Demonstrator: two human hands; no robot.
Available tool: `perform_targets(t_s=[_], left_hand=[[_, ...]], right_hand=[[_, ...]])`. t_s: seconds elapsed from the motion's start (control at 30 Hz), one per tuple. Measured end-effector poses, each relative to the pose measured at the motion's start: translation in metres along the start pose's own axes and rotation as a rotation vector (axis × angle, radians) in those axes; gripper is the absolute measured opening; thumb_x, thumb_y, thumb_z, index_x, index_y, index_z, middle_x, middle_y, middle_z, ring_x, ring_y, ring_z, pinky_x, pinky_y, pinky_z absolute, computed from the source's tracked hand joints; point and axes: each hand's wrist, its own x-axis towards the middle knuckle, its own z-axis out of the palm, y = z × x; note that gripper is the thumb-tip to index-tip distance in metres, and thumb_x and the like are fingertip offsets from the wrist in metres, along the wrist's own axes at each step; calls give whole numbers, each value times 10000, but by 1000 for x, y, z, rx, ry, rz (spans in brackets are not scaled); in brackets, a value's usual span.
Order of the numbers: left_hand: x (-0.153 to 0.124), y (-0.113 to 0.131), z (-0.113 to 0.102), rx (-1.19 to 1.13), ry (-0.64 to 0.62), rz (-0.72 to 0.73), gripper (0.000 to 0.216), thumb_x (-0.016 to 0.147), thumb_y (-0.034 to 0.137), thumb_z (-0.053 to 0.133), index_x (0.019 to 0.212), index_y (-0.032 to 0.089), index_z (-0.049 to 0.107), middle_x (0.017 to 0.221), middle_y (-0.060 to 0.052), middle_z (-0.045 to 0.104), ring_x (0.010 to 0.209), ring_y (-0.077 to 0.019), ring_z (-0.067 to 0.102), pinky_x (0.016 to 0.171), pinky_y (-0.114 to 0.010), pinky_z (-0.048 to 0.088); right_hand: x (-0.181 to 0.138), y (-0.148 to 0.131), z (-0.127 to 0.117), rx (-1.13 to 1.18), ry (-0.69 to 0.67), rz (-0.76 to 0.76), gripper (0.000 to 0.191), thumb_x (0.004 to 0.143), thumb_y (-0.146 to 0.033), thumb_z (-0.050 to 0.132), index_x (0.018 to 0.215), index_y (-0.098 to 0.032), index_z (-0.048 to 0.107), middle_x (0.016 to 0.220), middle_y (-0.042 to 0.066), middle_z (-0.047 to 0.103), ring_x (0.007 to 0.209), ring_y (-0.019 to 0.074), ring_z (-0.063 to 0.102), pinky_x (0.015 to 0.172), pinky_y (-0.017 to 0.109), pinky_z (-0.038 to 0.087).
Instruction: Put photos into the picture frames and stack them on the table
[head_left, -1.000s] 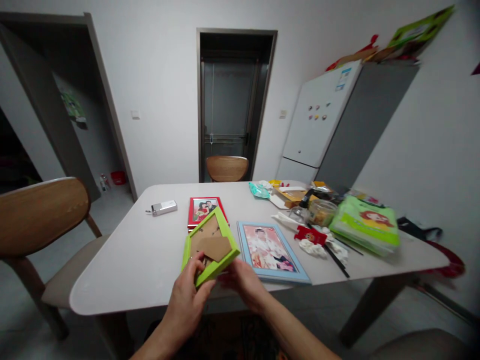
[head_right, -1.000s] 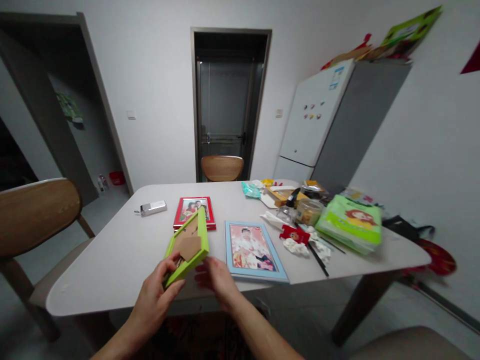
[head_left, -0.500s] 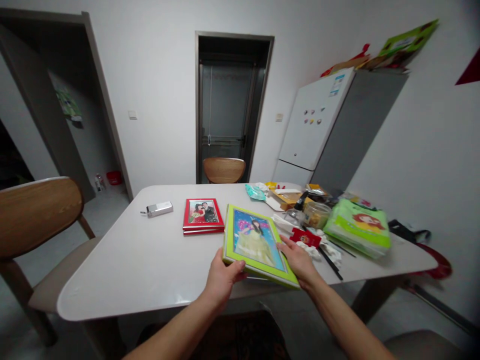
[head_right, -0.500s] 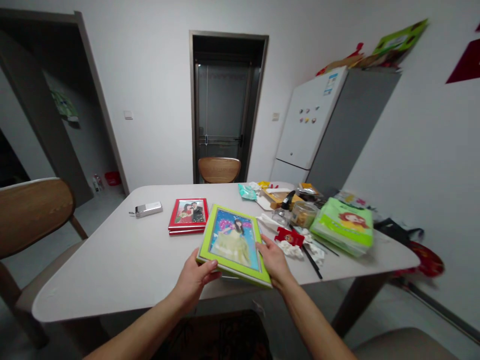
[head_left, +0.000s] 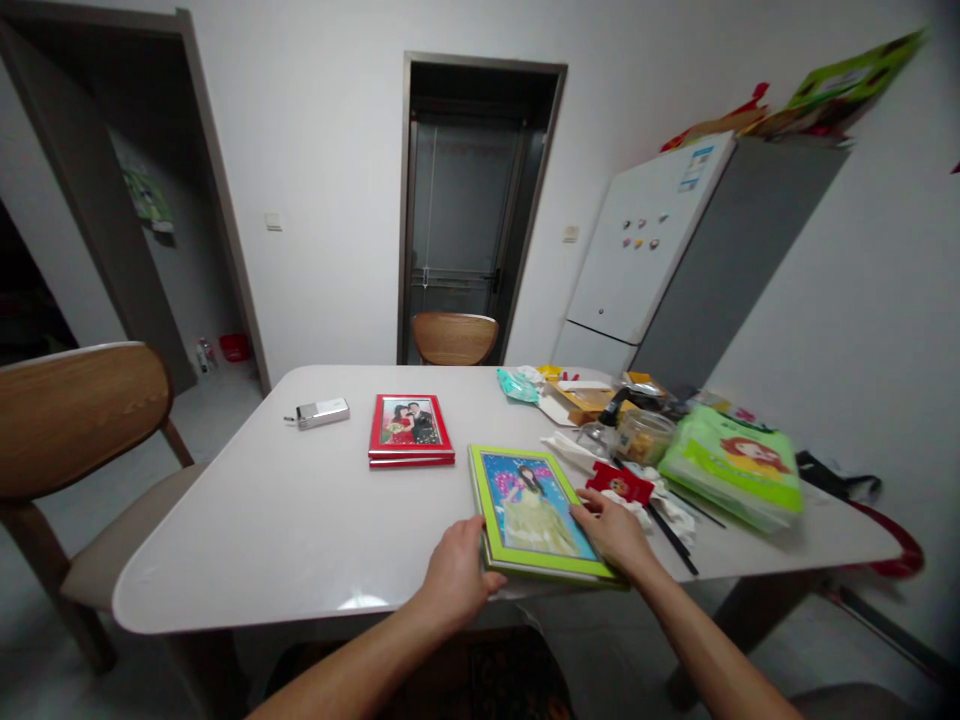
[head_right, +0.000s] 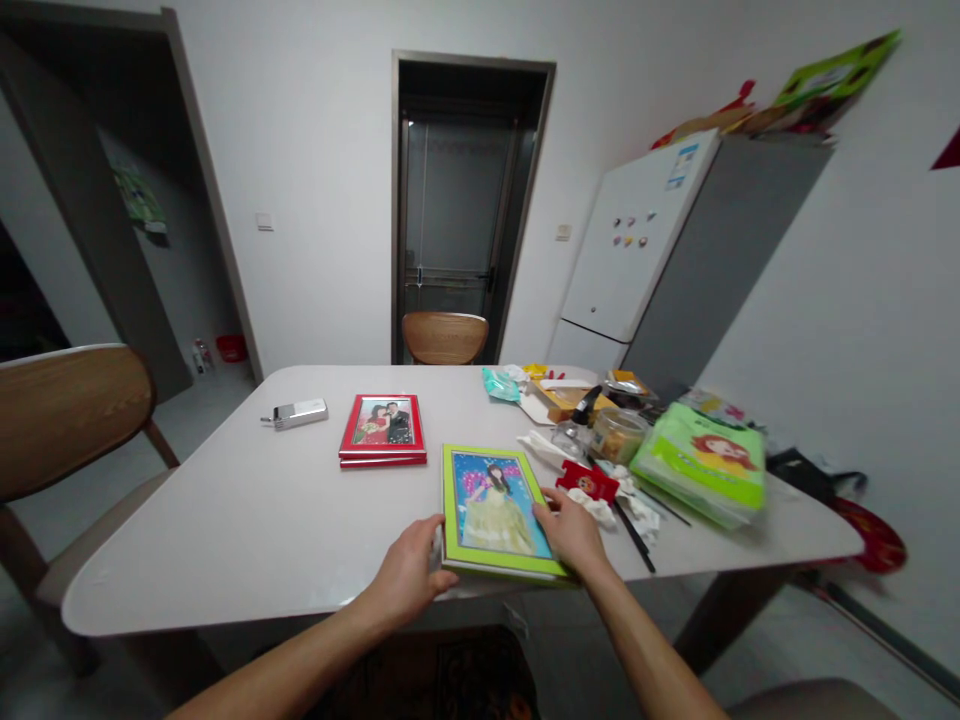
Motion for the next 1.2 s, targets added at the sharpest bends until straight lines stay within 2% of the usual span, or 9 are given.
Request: perform_targets(t_s=[0.1, 0.2, 0.4, 0.57, 0.67, 0.77, 0.87, 1.07, 1.2], left_hand=[[3, 0, 4, 196, -60, 80, 609, 594, 114, 570, 1172, 125, 380, 1084, -116, 530, 986, -234, 479, 859, -331, 381], [16, -2, 13, 227, -63, 87, 582, 611, 82, 520, 1175, 112, 380, 1066, -123, 543, 965, -234, 491, 848, -333, 392], [50, -2, 19, 286, -57, 108, 540, 633, 120, 525, 1157, 84, 402, 1008, -140, 574, 920, -243, 526, 798, -337, 427], [59, -22, -31, 340, -29, 136, 651, 598, 220, 608, 1196, 167, 358, 1190, -70, 477, 1067, -197, 444, 899, -279, 361], [68, -50, -76, 414, 114, 23, 587, 688, 217, 528, 1224, 136, 304, 1285, -111, 354, 1183, -216, 302, 990, -344, 222], [75, -79, -107, 474, 171, -81, 601, 652, 208, 570, 1204, 157, 337, 1302, -126, 321, 1201, -273, 259, 978, -420, 200], [78, -96, -115, 502, 165, -111, 630, 578, 188, 635, 1162, 173, 397, 1302, -127, 325, 1198, -303, 253, 970, -446, 188], [91, -100, -107, 437, 202, -118, 618, 597, 161, 621, 1166, 212, 386, 1324, -74, 301, 1225, -236, 214, 1001, -366, 138], [99, -105, -106, 328, 285, -211, 595, 647, 225, 589, 1187, 145, 354, 1304, -120, 315, 1178, -221, 312, 954, -296, 248]], right_hand=[[-18, 4, 6, -50, 28, -79, 432, 681, -367, 472, 1047, -157, 563, 962, 97, 621, 855, 210, 577, 710, 275, 421], [-26, 10, 13, -109, 71, -114, 436, 709, -351, 422, 1079, -155, 542, 1014, 103, 598, 909, 215, 556, 742, 282, 415], [16, 7, 12, -238, 84, -43, 425, 742, -269, 333, 1093, -139, 534, 898, 106, 631, 819, 217, 578, 694, 294, 418], [27, -22, 13, -422, 91, -209, 408, 757, -318, 332, 1006, -112, 582, 999, 139, 575, 892, 259, 530, 746, 341, 386], [16, -45, 18, -491, 153, -193, 446, 763, -380, 321, 1064, -136, 541, 1016, 141, 547, 878, 282, 518, 709, 385, 382], [3, -58, 20, -506, 107, -174, 427, 770, -411, 315, 1025, -172, 561, 946, 133, 561, 847, 270, 521, 679, 385, 375], [-11, -52, 22, -451, 113, -296, 402, 778, -452, 311, 895, -204, 605, 905, 92, 578, 854, 240, 514, 686, 358, 365], [-33, -23, 28, -350, 245, -437, 416, 692, -552, 434, 871, -224, 617, 862, 63, 586, 833, 228, 514, 652, 336, 369], [-29, -50, 32, -153, 269, -541, 414, 711, -515, 433, 885, -185, 612, 921, 87, 585, 878, 231, 511, 749, 370, 381]])
